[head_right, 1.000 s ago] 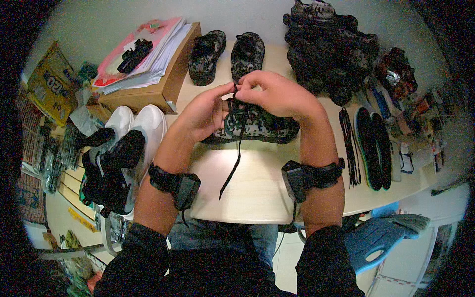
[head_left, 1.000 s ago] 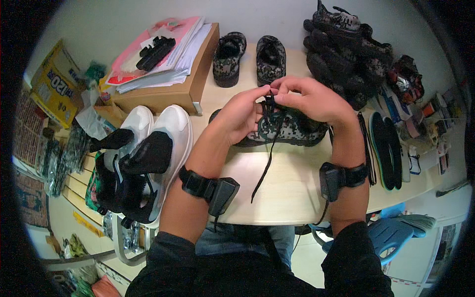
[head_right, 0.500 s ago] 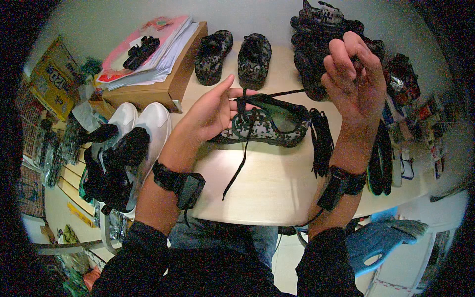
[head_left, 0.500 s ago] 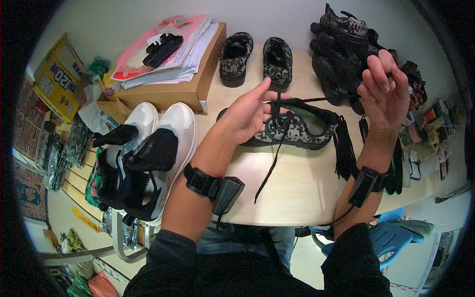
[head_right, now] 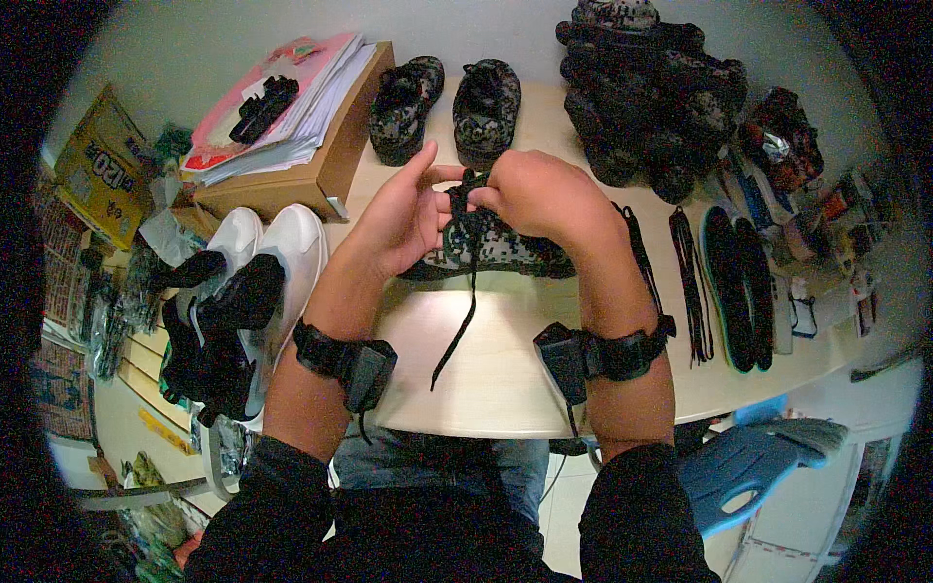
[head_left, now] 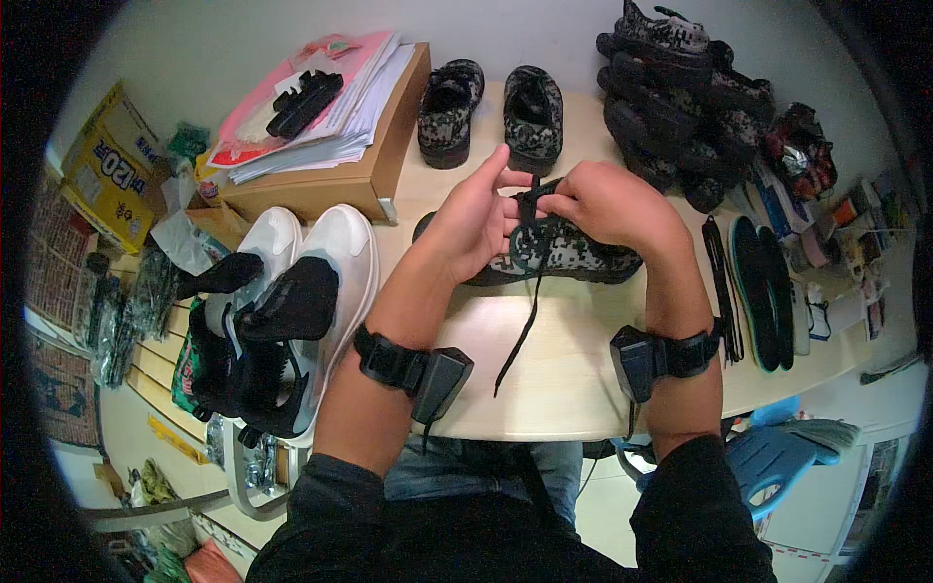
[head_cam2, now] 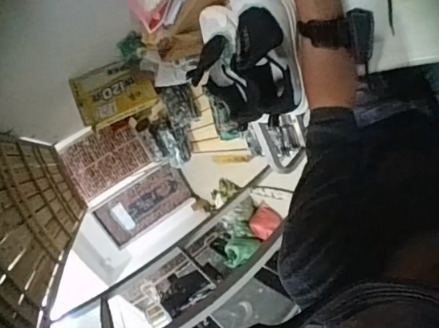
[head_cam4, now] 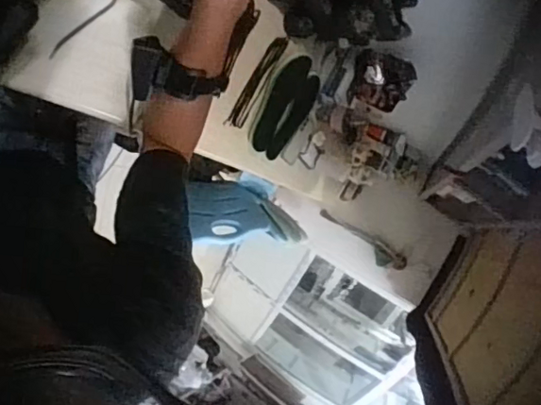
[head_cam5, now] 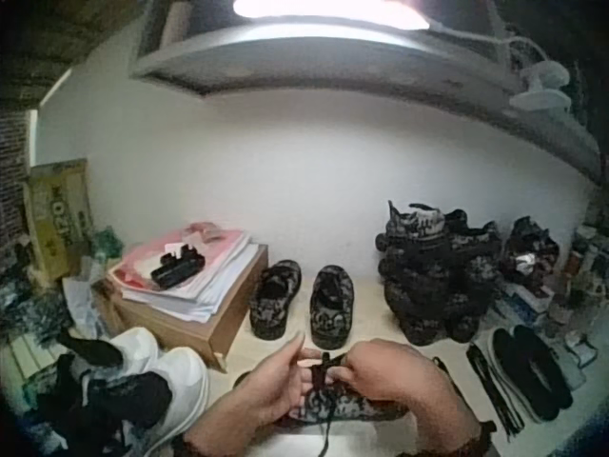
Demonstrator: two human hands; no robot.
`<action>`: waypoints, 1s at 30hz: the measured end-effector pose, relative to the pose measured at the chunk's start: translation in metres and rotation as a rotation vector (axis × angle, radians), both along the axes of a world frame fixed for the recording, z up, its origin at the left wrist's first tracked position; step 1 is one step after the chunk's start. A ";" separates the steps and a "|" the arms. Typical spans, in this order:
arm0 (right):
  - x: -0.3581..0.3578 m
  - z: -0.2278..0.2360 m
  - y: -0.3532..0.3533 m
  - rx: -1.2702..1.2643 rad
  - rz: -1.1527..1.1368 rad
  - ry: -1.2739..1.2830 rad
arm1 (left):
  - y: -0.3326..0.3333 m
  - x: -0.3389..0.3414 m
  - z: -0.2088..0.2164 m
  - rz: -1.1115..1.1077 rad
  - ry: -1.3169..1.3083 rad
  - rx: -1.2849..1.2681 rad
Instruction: Lacing a camouflage pattern water shoe on a workbench.
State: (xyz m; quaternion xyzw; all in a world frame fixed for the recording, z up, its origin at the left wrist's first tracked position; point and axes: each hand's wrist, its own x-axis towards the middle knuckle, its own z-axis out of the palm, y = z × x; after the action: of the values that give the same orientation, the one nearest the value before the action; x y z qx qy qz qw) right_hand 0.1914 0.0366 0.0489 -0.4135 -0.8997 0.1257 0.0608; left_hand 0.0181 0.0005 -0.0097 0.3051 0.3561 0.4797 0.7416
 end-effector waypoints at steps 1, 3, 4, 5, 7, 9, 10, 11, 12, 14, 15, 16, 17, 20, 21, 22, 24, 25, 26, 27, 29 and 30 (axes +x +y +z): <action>-0.001 0.001 -0.001 -0.044 0.023 0.031 | -0.003 0.002 0.002 0.015 0.002 0.016; 0.000 0.002 -0.001 -0.063 0.045 0.043 | -0.005 0.005 0.004 0.030 0.070 0.019; 0.000 0.000 0.000 -0.064 0.061 0.038 | -0.005 0.005 0.005 0.044 0.140 0.028; 0.000 -0.001 0.002 -0.065 0.076 0.032 | -0.005 0.005 0.005 0.044 0.141 0.029; 0.003 -0.001 0.004 -0.075 0.070 0.036 | -0.007 0.006 0.006 0.064 0.175 0.016; 0.001 -0.001 0.001 -0.088 0.067 0.037 | -0.007 0.008 0.004 0.095 0.171 0.011; -0.001 0.000 -0.001 -0.094 0.022 0.020 | -0.004 0.009 0.002 0.117 0.168 0.011; -0.003 0.000 -0.001 -0.100 -0.023 0.003 | -0.002 0.008 0.001 0.114 0.166 0.013; -0.004 -0.001 0.001 -0.098 -0.026 0.001 | -0.001 0.007 -0.001 0.090 0.153 0.004; -0.006 -0.003 0.003 -0.130 0.026 0.006 | -0.003 0.006 0.000 0.070 0.142 -0.009; -0.006 -0.003 0.003 -0.131 0.027 0.006 | -0.004 0.006 0.003 0.061 0.161 0.002; -0.007 -0.002 0.003 -0.153 0.014 0.031 | -0.005 0.005 0.005 0.053 0.178 0.015; -0.008 -0.002 0.003 -0.174 0.000 0.055 | -0.004 0.004 0.003 0.055 0.178 0.016; -0.006 -0.006 0.004 -0.106 0.030 0.057 | -0.003 0.002 0.001 0.031 0.220 -0.001; -0.005 -0.004 0.004 -0.106 0.030 0.057 | -0.003 0.004 0.004 0.068 0.278 -0.007; -0.001 0.000 0.005 -0.124 0.068 0.059 | -0.004 0.006 0.006 0.099 0.332 -0.014; 0.006 0.003 0.007 -0.143 0.103 0.059 | -0.005 0.005 0.006 0.068 0.296 -0.003; 0.009 0.006 0.009 -0.204 0.086 0.102 | -0.006 0.005 0.008 0.044 0.263 0.013; 0.013 0.009 0.010 -0.266 0.070 0.144 | -0.007 0.007 0.011 0.042 0.263 0.016; 0.018 0.011 0.011 -0.263 0.068 0.145 | -0.008 0.009 0.014 0.051 0.168 0.024; 0.022 0.014 0.010 -0.409 0.025 0.246 | -0.011 0.009 0.015 0.070 0.074 0.024; 0.022 0.015 0.008 -0.398 -0.019 0.266 | -0.011 0.007 0.015 0.069 0.059 0.047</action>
State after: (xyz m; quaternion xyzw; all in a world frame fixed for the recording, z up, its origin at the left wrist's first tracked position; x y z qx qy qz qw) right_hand 0.2132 0.0443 0.0634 -0.4056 -0.8373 0.3535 0.0971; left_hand 0.0249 -0.0104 0.0052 0.3243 0.3768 0.5039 0.7064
